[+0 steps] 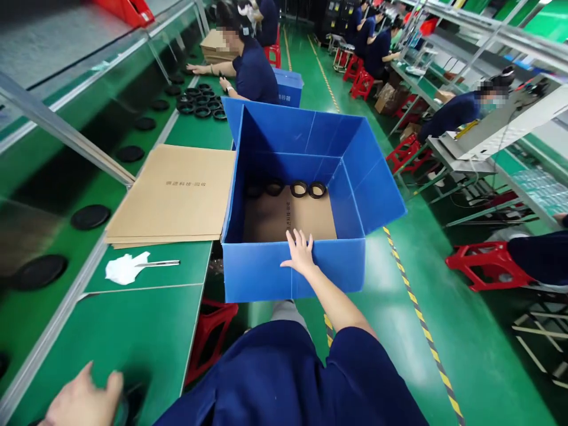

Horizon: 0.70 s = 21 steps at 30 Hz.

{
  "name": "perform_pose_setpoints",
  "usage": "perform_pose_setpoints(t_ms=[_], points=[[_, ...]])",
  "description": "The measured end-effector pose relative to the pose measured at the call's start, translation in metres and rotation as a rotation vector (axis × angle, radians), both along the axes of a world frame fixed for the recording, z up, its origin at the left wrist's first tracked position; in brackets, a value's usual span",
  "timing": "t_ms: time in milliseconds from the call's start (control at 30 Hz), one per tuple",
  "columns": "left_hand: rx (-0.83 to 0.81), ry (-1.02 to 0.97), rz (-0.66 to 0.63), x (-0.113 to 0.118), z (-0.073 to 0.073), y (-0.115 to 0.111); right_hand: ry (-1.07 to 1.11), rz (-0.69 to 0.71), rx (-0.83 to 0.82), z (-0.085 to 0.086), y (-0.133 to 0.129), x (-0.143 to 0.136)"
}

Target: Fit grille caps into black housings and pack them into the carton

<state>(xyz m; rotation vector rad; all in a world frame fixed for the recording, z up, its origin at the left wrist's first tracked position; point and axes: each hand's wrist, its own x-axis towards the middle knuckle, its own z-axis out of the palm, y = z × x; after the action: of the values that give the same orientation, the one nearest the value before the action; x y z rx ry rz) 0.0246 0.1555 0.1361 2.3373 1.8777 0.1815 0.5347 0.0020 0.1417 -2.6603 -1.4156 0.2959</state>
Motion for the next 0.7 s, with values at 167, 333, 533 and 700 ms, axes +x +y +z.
perform_pose_setpoints(t_ms=[167,333,533,700], points=[[0.074,-0.309,-0.409,0.205,0.030,-0.013,0.079,0.091,0.102,-0.022,-0.004,0.004],[-0.098,-0.146,-0.904,0.366,0.018,-0.027,0.319,0.264,0.166,-0.006,0.009,0.054],[-0.144,0.007,-0.908,0.394,-0.004,-0.016,0.320,-0.144,0.077,-0.017,0.125,0.231],[-0.044,0.028,-0.948,0.373,-0.022,-0.010,0.285,-0.520,0.055,-0.070,0.196,0.326]])
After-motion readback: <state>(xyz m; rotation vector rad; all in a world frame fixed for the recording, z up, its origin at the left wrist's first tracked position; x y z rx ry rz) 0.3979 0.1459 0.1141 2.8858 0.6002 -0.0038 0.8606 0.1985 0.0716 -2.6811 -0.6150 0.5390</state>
